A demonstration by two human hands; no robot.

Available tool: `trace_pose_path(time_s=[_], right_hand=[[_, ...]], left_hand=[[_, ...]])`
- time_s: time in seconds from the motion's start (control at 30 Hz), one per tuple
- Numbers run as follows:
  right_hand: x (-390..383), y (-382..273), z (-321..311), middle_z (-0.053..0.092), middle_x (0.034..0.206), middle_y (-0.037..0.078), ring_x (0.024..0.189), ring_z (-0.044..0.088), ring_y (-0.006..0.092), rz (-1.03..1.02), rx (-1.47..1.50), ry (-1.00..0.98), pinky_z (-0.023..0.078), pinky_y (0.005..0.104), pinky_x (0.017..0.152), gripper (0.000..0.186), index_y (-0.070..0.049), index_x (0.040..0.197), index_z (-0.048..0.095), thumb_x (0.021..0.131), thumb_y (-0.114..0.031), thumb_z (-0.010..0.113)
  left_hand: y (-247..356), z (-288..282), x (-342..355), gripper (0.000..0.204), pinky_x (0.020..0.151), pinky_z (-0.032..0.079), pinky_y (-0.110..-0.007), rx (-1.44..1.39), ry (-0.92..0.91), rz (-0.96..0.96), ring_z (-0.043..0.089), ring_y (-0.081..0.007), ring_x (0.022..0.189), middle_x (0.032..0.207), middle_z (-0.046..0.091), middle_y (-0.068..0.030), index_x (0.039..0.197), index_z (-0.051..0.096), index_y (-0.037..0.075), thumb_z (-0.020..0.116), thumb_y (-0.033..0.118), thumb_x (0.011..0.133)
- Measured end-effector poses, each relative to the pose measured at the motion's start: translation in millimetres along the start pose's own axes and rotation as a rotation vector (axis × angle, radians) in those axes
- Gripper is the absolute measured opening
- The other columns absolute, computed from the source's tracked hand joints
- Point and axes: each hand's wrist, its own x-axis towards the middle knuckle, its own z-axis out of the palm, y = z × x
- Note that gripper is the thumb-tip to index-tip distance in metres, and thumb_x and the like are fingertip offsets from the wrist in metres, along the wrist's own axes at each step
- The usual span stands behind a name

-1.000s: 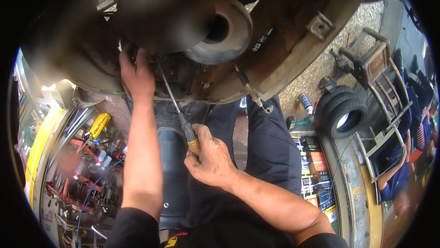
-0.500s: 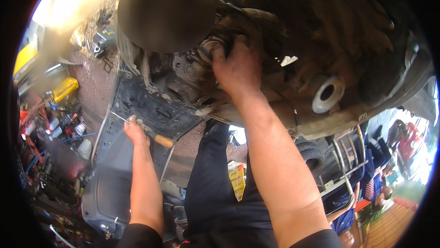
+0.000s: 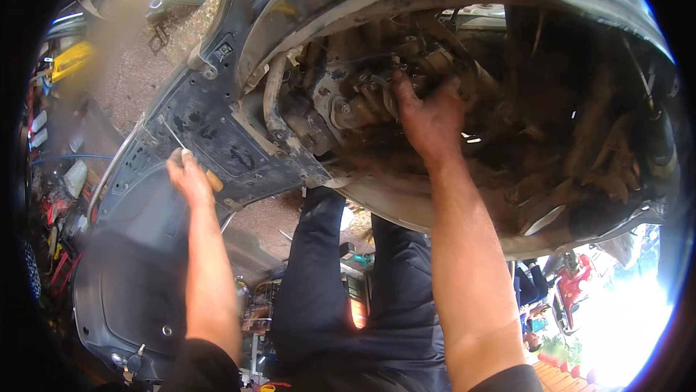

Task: The person removes a cylindrical car part from the wheel well, then installs a new part by hand and secures it with a cordless drill. They also connect a hose to the assembly and tighten additional fasteners.

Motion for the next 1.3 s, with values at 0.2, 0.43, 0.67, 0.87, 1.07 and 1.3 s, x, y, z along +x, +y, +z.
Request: trace_pose_path(time_s=[0.2, 0.43, 0.67, 0.87, 1.07, 1.3], right_hand=[[5, -19, -7, 0.067, 0.113, 0.035, 0.111, 0.065, 0.0496, 0.011, -0.101, 0.007, 0.051, 0.0491, 0.096, 0.081, 0.013, 0.119, 0.053, 0.082, -0.056, 0.077], [2, -26, -10, 0.067, 0.108, 0.037, 0.108, 0.065, 0.0498, -0.079, -0.261, 0.036, 0.053, 0.0514, 0.092, 0.091, 0.014, 0.128, 0.043, 0.081, -0.056, 0.077], [6, -36, -18, 0.069, 0.109, 0.034, 0.105, 0.066, 0.0506, -0.14, -0.367, -0.02, 0.052, 0.0545, 0.091, 0.089, 0.006, 0.14, 0.042, 0.086, -0.061, 0.067], [24, -37, -19, 0.068, 0.115, 0.033, 0.112, 0.063, 0.0519, 0.08, -0.432, -0.396, 0.049, 0.0551, 0.098, 0.079, -0.009, 0.151, 0.04, 0.096, -0.065, 0.047], [25, -27, -19, 0.068, 0.12, 0.029, 0.116, 0.06, 0.0516, -0.025, -0.3, -0.402, 0.047, 0.055, 0.101, 0.066, -0.015, 0.147, 0.049, 0.099, -0.061, 0.045], [20, -19, -19, 0.069, 0.114, 0.029, 0.111, 0.062, 0.0517, -0.073, -0.187, -0.4, 0.05, 0.0557, 0.093, 0.06, -0.013, 0.143, 0.052, 0.1, -0.055, 0.046]], left_hand=[[154, -20, -187, 0.034, 0.075, 0.06, -0.037, -0.926, -0.824, -0.632, 0.071, -0.0233, 0.083, 0.099, 0.071, -0.0174, 0.116, 0.061, -0.001, 0.062, 0.03, 0.102], [214, 75, -231, 0.072, 0.116, 0.037, -0.05, -1.631, -1.089, -1.394, 0.047, -0.032, 0.138, 0.152, 0.047, -0.0163, 0.151, 0.042, 0.009, 0.059, 0.053, 0.097], [243, 110, -244, 0.057, 0.112, 0.042, -0.041, -1.716, -0.82, -1.375, 0.056, -0.0275, 0.127, 0.14, 0.06, -0.0101, 0.139, 0.057, 0.01, 0.061, 0.05, 0.099], [248, 125, -246, 0.047, 0.109, 0.045, -0.039, -1.875, -0.741, -1.394, 0.058, -0.025, 0.122, 0.133, 0.064, -0.0076, 0.131, 0.062, 0.009, 0.064, 0.043, 0.099], [248, 131, -252, 0.043, 0.108, 0.045, -0.038, -1.829, -0.609, -1.35, 0.059, -0.0237, 0.12, 0.128, 0.065, -0.0064, 0.128, 0.063, 0.007, 0.066, 0.037, 0.097], [237, 136, -257, 0.041, 0.108, 0.045, -0.038, -1.896, -0.627, -1.292, 0.059, -0.024, 0.12, 0.126, 0.066, -0.0075, 0.126, 0.064, 0.006, 0.066, 0.034, 0.096]])
